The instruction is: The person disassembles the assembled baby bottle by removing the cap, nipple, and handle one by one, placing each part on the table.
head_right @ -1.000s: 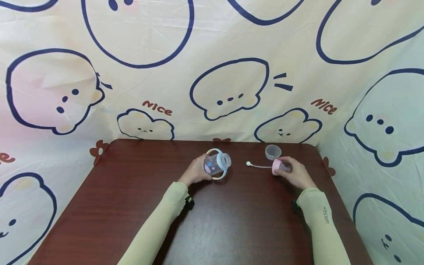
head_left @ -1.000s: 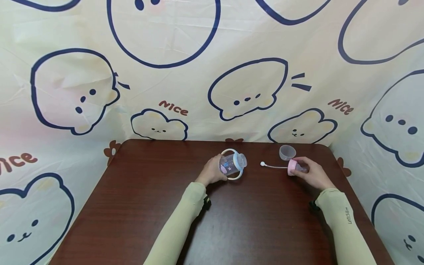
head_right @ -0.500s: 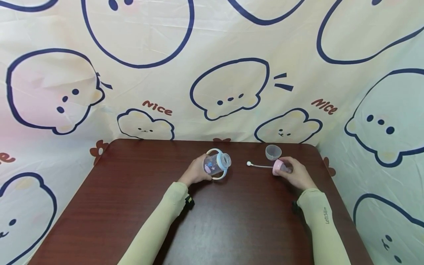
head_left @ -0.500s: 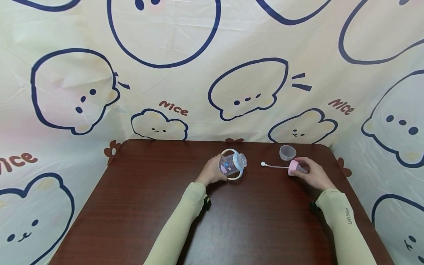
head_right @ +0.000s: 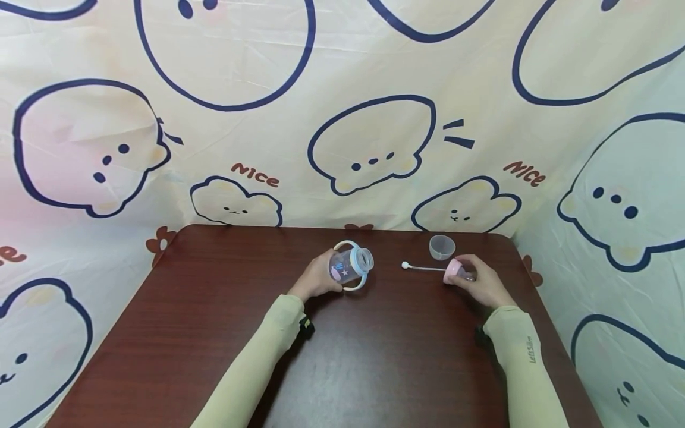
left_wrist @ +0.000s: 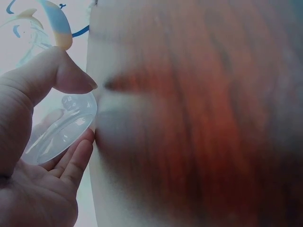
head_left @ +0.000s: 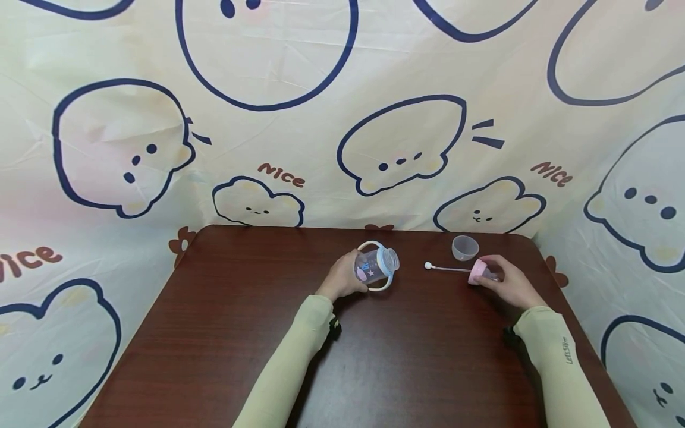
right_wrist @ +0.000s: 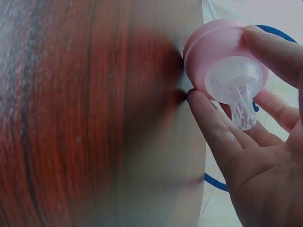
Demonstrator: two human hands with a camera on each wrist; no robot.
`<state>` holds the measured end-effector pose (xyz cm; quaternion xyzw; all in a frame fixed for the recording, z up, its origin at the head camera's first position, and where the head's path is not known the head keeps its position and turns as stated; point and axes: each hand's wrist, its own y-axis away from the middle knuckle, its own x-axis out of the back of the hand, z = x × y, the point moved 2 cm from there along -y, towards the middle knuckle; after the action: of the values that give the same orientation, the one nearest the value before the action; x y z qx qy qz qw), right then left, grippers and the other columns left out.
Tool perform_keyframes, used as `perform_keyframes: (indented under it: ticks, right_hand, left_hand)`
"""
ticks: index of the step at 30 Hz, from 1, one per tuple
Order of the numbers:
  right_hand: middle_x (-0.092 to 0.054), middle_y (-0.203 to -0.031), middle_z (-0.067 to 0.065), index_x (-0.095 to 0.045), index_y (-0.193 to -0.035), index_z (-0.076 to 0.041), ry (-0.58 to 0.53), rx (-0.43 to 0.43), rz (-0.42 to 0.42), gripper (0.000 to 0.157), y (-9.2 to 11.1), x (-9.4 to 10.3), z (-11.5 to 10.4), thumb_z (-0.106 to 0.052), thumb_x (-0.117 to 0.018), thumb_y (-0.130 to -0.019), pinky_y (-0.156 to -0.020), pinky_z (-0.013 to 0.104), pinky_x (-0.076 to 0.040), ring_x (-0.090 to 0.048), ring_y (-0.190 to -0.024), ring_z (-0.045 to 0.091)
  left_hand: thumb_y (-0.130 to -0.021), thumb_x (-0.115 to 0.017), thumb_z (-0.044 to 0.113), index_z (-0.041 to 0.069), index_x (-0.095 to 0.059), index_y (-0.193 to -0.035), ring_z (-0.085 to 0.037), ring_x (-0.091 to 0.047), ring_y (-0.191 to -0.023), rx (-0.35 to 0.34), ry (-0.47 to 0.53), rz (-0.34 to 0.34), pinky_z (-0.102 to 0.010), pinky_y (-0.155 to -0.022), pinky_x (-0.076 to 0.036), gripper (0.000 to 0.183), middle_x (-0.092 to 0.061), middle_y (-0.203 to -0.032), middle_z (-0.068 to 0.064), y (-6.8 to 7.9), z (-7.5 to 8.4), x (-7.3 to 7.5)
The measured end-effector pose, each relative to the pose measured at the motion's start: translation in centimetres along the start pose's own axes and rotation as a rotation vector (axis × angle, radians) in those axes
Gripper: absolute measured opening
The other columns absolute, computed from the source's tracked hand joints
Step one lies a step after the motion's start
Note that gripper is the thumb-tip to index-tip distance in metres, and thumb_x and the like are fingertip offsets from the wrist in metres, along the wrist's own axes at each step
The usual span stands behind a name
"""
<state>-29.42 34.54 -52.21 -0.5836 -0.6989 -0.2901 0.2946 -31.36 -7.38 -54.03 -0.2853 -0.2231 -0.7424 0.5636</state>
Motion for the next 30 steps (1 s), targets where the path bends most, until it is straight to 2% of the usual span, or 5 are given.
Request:
perform_keyframes:
  ticks: [11,19,30]
  right_hand:
    - [-0.046,-0.149,0.030,-0.041,-0.150,-0.004,-0.006,-0.001,-0.006,0.071,-0.05,-0.10,0.33,-0.035,-0.075,-0.095,-0.107,0.066,-0.043,-0.054,-0.127,0.051]
    - [-0.045,-0.150,0.030,-0.039,-0.151,-0.003,0.001,-0.010,-0.010,0.074,0.00,-0.11,0.21,-0.035,-0.075,-0.095,-0.108,0.068,-0.042,-0.052,-0.127,0.051]
    - [-0.044,-0.151,0.031,-0.038,-0.151,-0.004,-0.006,-0.019,-0.010,0.073,-0.11,-0.19,0.19,-0.034,-0.075,-0.096,-0.108,0.068,-0.041,-0.051,-0.129,0.052]
  left_hand:
    - [-0.061,-0.100,0.014,0.013,-0.051,-0.143,-0.023,-0.061,-0.112,-0.008,-0.005,-0.002,-0.041,-0.095,-0.056,0.095,-0.066,-0.125,-0.004,0.08,-0.08,-0.06]
    - [-0.063,-0.099,0.009,0.010,-0.049,-0.146,-0.024,-0.059,-0.115,0.006,-0.004,-0.002,-0.042,-0.097,-0.056,0.097,-0.063,-0.130,-0.007,0.04,0.07,0.04]
    - [-0.061,-0.099,0.009,0.011,-0.051,-0.143,-0.024,-0.060,-0.113,-0.008,-0.011,0.000,-0.041,-0.094,-0.056,0.095,-0.065,-0.127,-0.006,0.00,0.04,0.01]
